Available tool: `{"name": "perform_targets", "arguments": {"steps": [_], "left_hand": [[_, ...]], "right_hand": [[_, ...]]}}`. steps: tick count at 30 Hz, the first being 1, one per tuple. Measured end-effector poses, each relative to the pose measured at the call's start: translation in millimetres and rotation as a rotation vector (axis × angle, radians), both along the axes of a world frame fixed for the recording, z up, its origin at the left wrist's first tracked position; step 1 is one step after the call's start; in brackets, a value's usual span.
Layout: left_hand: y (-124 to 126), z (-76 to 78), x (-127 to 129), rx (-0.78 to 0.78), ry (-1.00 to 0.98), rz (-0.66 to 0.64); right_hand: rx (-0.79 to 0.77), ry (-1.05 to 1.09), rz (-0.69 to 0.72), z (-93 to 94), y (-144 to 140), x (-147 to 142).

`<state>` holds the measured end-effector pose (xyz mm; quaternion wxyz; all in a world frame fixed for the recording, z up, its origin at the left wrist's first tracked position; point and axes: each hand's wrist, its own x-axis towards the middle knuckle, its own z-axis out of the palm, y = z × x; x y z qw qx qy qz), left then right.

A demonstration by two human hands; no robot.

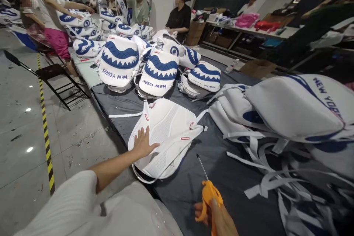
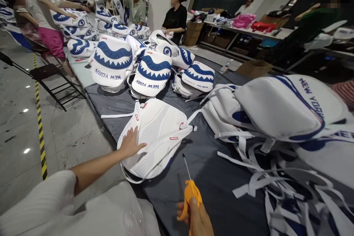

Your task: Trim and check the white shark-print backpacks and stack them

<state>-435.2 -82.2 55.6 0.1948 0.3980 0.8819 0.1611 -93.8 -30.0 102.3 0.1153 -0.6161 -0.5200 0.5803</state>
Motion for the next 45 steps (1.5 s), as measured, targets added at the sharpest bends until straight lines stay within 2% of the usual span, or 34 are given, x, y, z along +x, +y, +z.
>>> {"name": "perform_targets", "arguments": {"steps": [2, 5, 8, 12, 14, 16, 18, 20, 22, 25, 26, 28, 30, 33, 35, 40, 43, 45], "left_hand": [[5.6, -11.5, 12.0, -0.103, 0.058, 0.120], [6.2, -22.0, 2.3, -0.157, 0.167, 0.235], [-1.0, -21.3, -10.9, -0.157, 0.153, 0.172], [-17.7, -11.0, 9.8, -0.079, 0.068, 0.100], [-26.9, -5.4, 20.1, 0.076, -0.139, 0.158], [-35.4, 0.0, 17.0, 0.328, -0.501, 0.256], [-41.6, 3.3, 0.8, 0.582, -0.903, 0.303], [-43.2, 1.7, -21.2, 0.693, -1.206, 0.352], [-39.7, -5.3, -40.8, 0.628, -1.385, 0.499], [-27.6, -18.6, -58.3, 0.426, -1.511, 0.749], [-23.0, -21.9, -61.3, 0.374, -1.528, 0.803], [-14.9, -25.9, -64.6, 0.304, -1.529, 0.883], [-9.9, -27.3, -65.8, 0.279, -1.514, 0.940], [-8.0, -28.3, -66.4, 0.300, -1.490, 0.979], [-8.6, -29.4, -66.8, 0.308, -1.488, 0.984], [-8.6, -31.2, -68.2, 0.296, -1.496, 0.977], [-6.1, -30.4, -70.2, 0.246, -1.474, 0.933], [-3.6, -30.3, -71.8, 0.180, -1.405, 0.864]], "right_hand": [[0.032, 0.069, 0.072, 6.0, 4.9, -12.9], [0.098, 0.111, 0.230, 23.4, 16.8, -30.4], [0.122, 0.127, 0.349, 33.5, 32.7, -48.2], [0.149, 0.102, 0.475, 26.8, 58.0, -80.0], [0.194, 0.046, 0.540, 23.9, 76.4, -102.7], [0.248, -0.034, 0.610, 26.1, 101.4, -130.9], [0.311, -0.149, 0.666, 31.9, 129.9, -161.9], [0.405, -0.306, 0.680, 37.5, 153.2, -190.4], [0.444, -0.442, 0.746, 40.7, 163.6, -210.6], [0.263, -0.451, 0.987, 44.9, 158.2, -222.5], [0.232, -0.455, 1.014, 47.3, 155.3, -223.6], [0.292, -0.523, 0.983, 53.8, 153.1, -225.9], [0.341, -0.592, 1.012, 60.3, 156.1, -230.6], [0.341, -0.647, 1.092, 64.4, 164.0, -238.9], [0.366, -0.695, 1.052, 61.9, 167.5, -241.6], [0.288, -0.691, 1.022, 55.1, 165.1, -239.2], [0.113, -0.557, 1.050, 61.1, 159.7, -242.3], [0.081, -0.439, 1.048, 67.1, 156.4, -248.5]]}}
